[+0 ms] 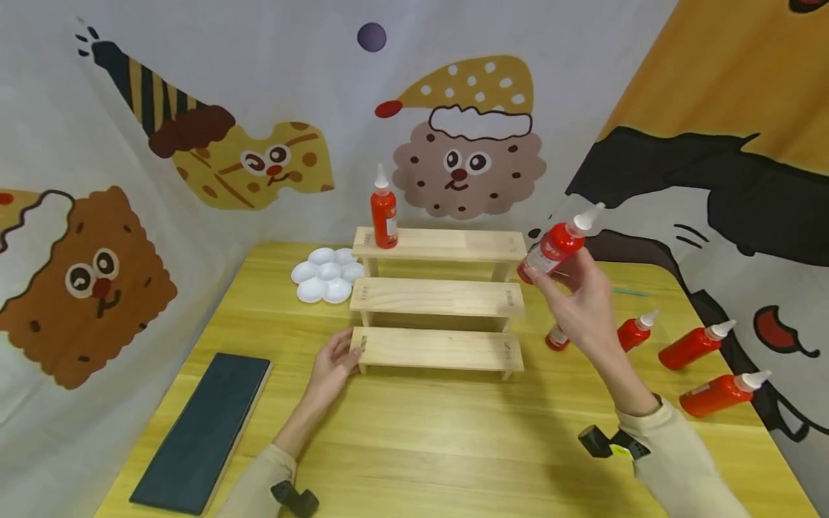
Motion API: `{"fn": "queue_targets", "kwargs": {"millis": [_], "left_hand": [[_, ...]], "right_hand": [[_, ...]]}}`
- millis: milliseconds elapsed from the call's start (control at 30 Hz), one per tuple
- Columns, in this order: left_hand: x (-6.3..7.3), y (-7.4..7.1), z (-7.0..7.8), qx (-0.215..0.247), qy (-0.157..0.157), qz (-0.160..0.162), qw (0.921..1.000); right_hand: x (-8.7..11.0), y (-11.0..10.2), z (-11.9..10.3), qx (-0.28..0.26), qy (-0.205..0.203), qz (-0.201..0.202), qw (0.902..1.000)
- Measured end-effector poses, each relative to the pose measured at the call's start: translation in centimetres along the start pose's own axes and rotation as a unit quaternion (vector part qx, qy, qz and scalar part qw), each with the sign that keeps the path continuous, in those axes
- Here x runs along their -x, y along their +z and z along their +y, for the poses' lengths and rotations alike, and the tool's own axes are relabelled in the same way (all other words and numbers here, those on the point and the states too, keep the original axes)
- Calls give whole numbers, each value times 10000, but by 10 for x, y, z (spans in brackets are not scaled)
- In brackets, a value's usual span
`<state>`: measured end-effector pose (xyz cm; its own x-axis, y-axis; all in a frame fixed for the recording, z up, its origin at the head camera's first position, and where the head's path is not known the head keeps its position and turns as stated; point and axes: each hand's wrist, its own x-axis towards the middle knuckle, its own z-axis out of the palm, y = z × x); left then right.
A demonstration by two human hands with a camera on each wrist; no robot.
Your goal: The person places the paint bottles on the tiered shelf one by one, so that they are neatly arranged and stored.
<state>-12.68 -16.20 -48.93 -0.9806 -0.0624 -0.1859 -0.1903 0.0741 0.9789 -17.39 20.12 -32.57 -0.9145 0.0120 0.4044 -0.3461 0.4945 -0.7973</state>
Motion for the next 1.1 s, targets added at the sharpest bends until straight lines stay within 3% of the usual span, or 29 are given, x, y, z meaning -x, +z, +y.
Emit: {"fn": "queue_targets", "kwargs": {"millis": [167, 367, 733, 1100], "left_hand": [[1, 1, -1, 33, -7, -4, 10000], [0, 1, 0, -49, 14, 6, 10000], [0, 1, 0, -77, 50, 51, 9999], [1, 1, -1, -71, 49, 112, 9999]], "right_hand": [[-22, 26, -5, -266, 161, -503, 9983], [-44, 56, -10, -376, 159, -837, 9956], [-73, 97, -8, -437, 192, -1009, 9938], [-83, 118, 1, -341, 225, -1103, 9931]]}}
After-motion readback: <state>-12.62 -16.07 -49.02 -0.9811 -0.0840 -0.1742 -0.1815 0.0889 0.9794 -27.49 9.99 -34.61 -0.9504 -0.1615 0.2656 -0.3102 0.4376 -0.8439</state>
